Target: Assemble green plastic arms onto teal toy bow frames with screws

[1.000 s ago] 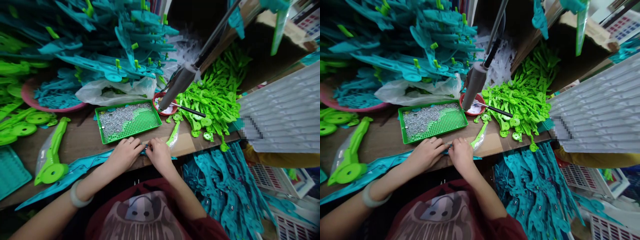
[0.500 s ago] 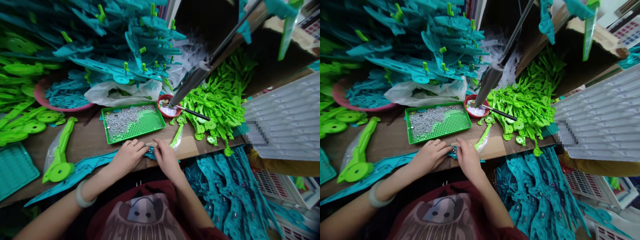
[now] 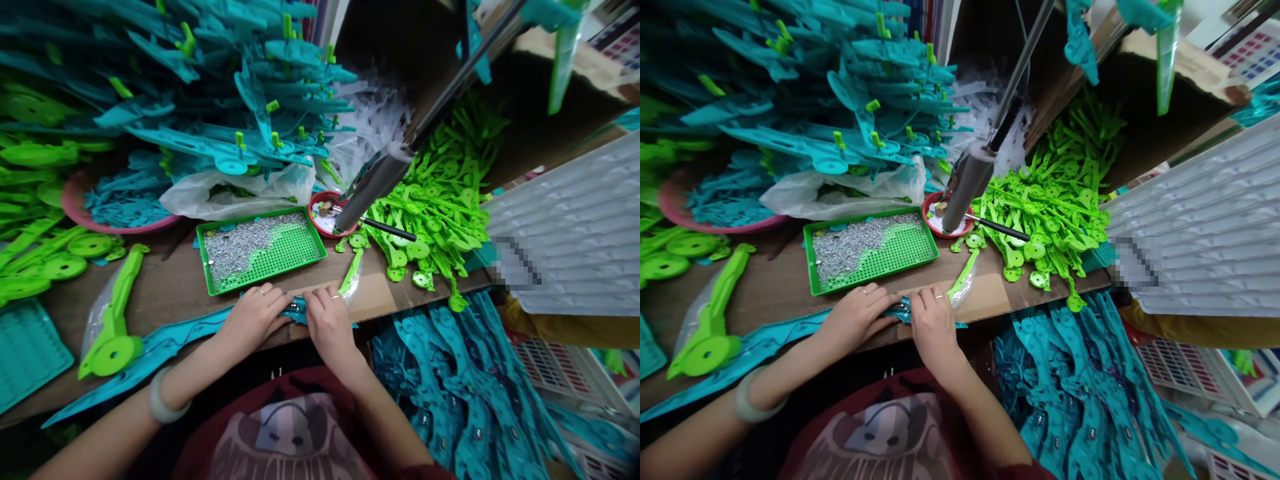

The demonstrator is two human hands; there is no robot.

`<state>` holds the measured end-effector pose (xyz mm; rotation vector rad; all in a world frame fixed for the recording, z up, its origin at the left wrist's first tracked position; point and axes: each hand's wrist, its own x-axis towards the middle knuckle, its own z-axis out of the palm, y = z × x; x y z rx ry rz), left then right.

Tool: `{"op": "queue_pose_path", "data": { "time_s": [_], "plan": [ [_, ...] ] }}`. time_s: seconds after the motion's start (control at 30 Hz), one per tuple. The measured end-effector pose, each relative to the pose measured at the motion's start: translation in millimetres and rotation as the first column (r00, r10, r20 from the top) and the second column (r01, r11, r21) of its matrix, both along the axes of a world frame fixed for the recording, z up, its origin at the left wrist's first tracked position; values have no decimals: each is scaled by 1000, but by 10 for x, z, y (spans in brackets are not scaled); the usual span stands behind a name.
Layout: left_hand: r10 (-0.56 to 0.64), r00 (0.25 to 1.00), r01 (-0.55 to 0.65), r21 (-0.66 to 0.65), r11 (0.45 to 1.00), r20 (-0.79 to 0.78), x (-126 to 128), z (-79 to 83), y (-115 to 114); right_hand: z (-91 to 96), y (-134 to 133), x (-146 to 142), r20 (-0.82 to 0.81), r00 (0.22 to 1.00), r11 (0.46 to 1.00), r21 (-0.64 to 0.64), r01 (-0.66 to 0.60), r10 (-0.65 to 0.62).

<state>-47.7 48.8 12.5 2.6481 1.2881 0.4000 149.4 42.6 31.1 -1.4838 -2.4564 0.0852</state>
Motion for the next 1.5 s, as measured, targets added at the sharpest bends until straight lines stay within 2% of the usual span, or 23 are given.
{"op": "queue_pose_path", "data": {
  "time_s": [0.17, 0.27, 0.37, 0.57, 0.7, 0.83, 1.13, 1.33, 1.5],
  "plan": [
    [33, 990, -27, -42, 999, 135, -16, -31, -29, -25, -23, 43, -16, 1000, 997, -72, 23, -24],
    [33, 988, -28, -33, 999, 152, -17, -44, -34, -17, -74, 79, 7, 1000, 995, -94, 12, -12],
    [12, 996, -10, -27, 1000, 92, -6, -25, -6, -17, -128, 83, 65, 998, 996, -91, 1, 5],
    [-83, 982, 69, -87, 994, -167, 54, 123, 119, -37, -182, 60, 176, 984, 999, -21, -28, 31],
    [-96, 976, 69, -141, 988, -196, 90, 198, 166, -43, -188, 79, 136, 991, 1000, -10, 4, -3],
    [-92, 981, 64, -160, 985, -171, 95, 195, 170, -30, -176, 103, 69, 997, 999, -27, 42, -40],
    [-72, 981, 40, -174, 984, -182, 104, 204, 159, -20, -101, 123, 142, 986, 995, -57, -79, 86],
    [-60, 993, 45, -143, 989, -104, 133, 183, 102, -68, -75, 212, 74, 981, 984, -45, -175, 178],
    [-82, 991, 58, -214, 975, -102, 135, 169, 114, -74, -64, 235, 0, 985, 983, -58, -173, 173]
  ]
}}
